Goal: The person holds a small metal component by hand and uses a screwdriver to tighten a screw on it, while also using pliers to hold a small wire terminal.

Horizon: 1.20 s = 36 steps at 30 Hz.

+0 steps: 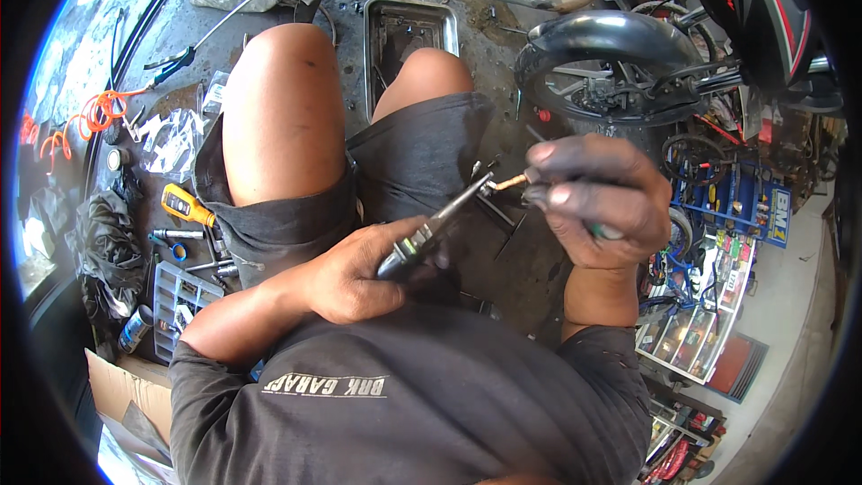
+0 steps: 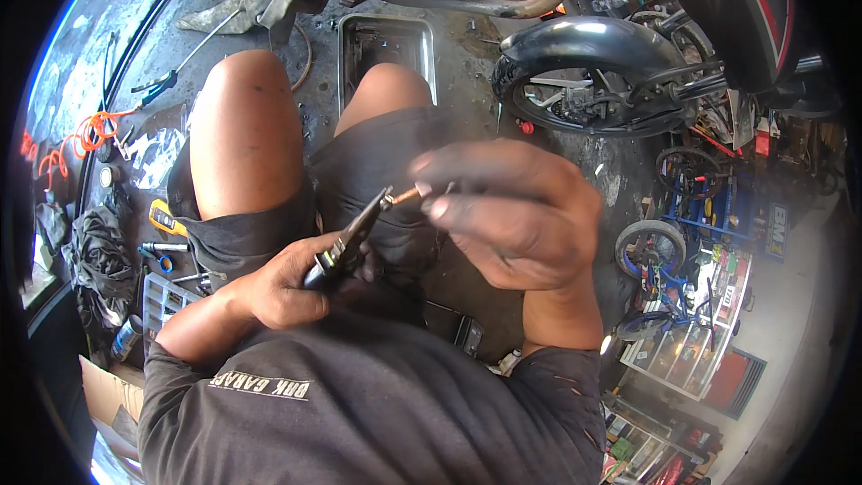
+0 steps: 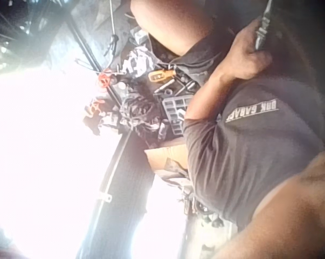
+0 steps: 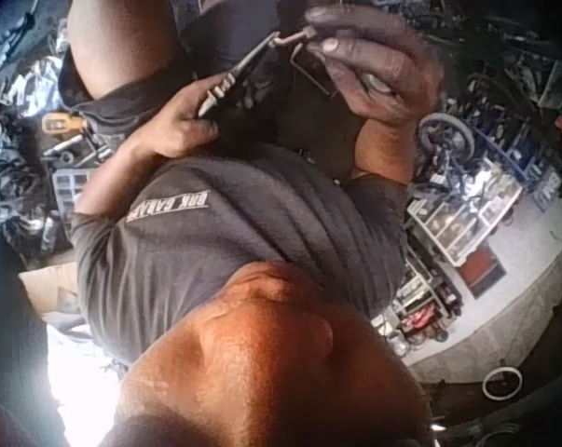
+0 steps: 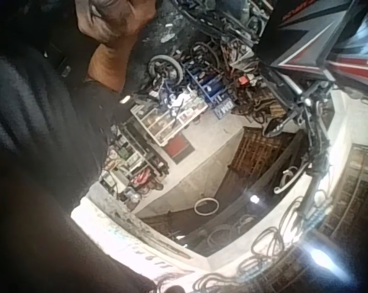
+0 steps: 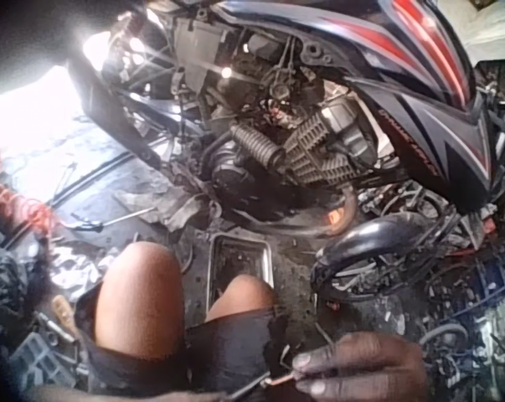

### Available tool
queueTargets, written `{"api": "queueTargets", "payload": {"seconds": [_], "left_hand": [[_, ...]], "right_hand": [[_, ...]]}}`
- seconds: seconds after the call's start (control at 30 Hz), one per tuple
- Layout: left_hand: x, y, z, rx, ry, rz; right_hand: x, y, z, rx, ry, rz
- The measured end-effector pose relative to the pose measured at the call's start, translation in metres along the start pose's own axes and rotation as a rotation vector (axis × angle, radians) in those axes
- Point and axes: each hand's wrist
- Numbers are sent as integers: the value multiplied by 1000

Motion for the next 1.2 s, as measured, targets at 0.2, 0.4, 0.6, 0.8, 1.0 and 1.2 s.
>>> {"api": "queueTargets", "payload": {"seconds": [0.2, 0.4, 0.6, 0.8, 1.0, 1.2], "left_hand": [[0, 11, -4, 93, 208, -254], [0, -3, -4, 240, 334, -363], [-5, -1, -9, 180, 327, -328], [-3, 3, -16, 214, 206, -358], [5, 4, -15, 202, 228, -387], [3, 1, -9, 169, 240, -457]], "right_hand": [[-20, 2, 10, 333, 249, -231], [-45, 8, 29, 301, 354, -313], [-86, -16, 38, 263, 405, -437], [-9, -14, 29, 385, 185, 117], [17, -12, 22, 529, 212, -200], [20, -13, 20, 517, 191, -188]]}}
Point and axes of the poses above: each hand's wrist, its own z-axis away from the middle knuckle, its own x-axis out of the palm, y = z × x, and after that the axes turned 4 degrees about y, right-handed
